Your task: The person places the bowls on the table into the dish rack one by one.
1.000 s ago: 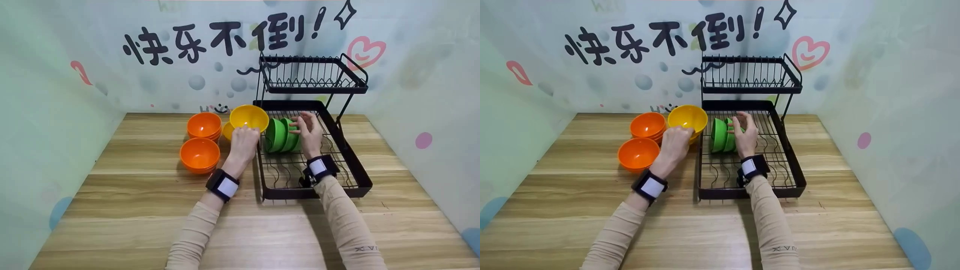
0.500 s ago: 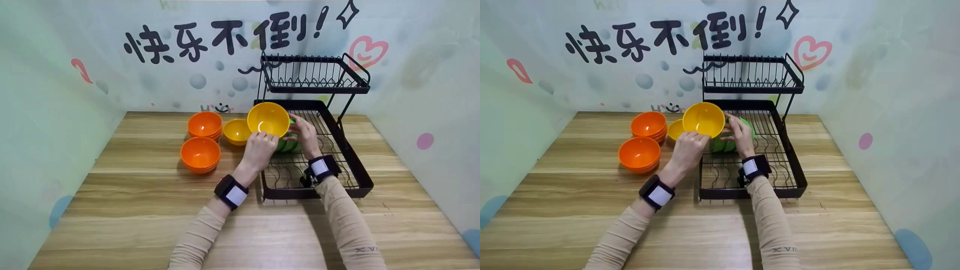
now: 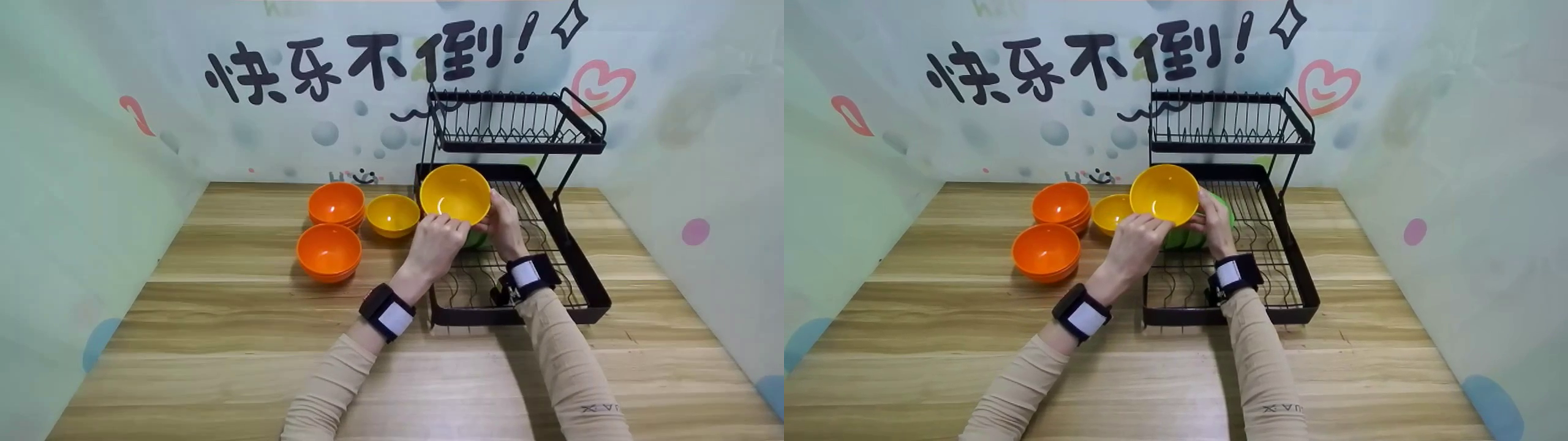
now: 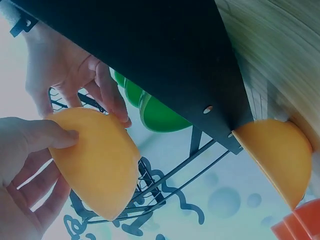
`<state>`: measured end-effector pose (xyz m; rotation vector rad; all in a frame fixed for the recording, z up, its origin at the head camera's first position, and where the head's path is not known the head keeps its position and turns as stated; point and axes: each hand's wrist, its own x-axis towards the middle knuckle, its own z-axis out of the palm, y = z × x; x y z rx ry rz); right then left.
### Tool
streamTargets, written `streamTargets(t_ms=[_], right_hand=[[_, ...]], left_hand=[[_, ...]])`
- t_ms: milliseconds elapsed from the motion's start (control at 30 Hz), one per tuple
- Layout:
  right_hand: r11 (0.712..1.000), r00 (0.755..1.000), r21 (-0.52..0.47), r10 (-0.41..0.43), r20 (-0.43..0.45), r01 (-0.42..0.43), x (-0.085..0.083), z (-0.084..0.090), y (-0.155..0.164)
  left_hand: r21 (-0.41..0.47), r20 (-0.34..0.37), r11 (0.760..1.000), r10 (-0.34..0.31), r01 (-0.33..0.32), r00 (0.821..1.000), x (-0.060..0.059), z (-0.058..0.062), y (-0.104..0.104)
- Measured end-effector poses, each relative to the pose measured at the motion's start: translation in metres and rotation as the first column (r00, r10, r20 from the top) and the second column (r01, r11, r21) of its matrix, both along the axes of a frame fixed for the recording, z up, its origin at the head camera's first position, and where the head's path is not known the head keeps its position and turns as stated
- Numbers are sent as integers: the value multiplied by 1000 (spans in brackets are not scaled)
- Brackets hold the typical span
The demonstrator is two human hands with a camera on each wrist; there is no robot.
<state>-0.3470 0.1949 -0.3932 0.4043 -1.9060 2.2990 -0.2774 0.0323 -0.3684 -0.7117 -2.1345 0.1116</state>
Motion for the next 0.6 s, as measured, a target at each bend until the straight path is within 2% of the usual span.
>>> streamTargets(t_ms=[167, 267, 467, 600], right_hand=[[999, 1000, -23, 31, 0, -31, 1, 0, 0], [1000, 1000, -24, 17, -6, -17, 2, 1, 0], [994, 993, -45, -107, -50, 104, 1, 0, 0], [972, 970, -83, -228, -79, 222, -1, 1, 0]], left_hand=[[4, 11, 1000, -18, 17, 1000, 0, 1, 2], [11, 11, 999, -30, 30, 999, -1, -1, 3], [75, -1, 993, -89, 88, 996, -5, -7, 5], [165, -20, 975, -147, 148, 989, -8, -11, 5]])
